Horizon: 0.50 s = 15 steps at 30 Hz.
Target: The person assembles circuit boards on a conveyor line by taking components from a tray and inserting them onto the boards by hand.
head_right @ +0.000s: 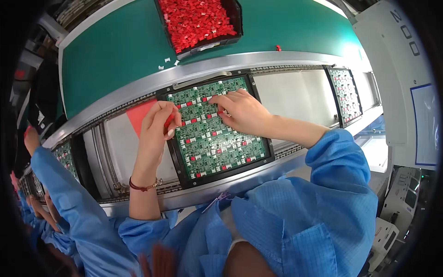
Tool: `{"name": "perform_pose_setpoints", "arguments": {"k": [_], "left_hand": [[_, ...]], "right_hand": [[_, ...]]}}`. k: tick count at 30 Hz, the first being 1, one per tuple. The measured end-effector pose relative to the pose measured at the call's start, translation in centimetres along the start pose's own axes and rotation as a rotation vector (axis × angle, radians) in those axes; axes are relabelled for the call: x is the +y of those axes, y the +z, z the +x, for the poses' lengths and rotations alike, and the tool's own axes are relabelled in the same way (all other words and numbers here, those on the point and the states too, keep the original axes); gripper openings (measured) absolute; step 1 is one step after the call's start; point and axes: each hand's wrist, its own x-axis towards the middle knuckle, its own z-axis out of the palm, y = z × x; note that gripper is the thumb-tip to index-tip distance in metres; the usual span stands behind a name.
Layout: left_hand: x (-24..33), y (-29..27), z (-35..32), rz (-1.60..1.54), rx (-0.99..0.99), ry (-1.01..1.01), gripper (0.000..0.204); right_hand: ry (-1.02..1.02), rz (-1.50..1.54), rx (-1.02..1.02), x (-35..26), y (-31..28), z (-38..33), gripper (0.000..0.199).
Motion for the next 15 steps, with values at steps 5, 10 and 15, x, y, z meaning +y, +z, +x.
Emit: {"name": "perform_pose_setpoints", "arguments": {"k": [5,10,15], "left_hand": [[-0.4,-0.1,0.3,-0.059,0.003,-0.048,0.014],[-0.4,-0.4,0.6,-0.089,-0.016,-0.043,0.013],[-0.3,-1.5,0.7,-0.04,0.03,-0.073,0.018]], "right_hand": [[-0.035,-0.041,0.001,0.4,0.1,-0.4,0.036],[-0.092,-0.13,0.05,0.3,-0.2,-0.2,0.037],[0.302,-0.192,0.183,1.7,-4.3,-1.9,0.025]]}}
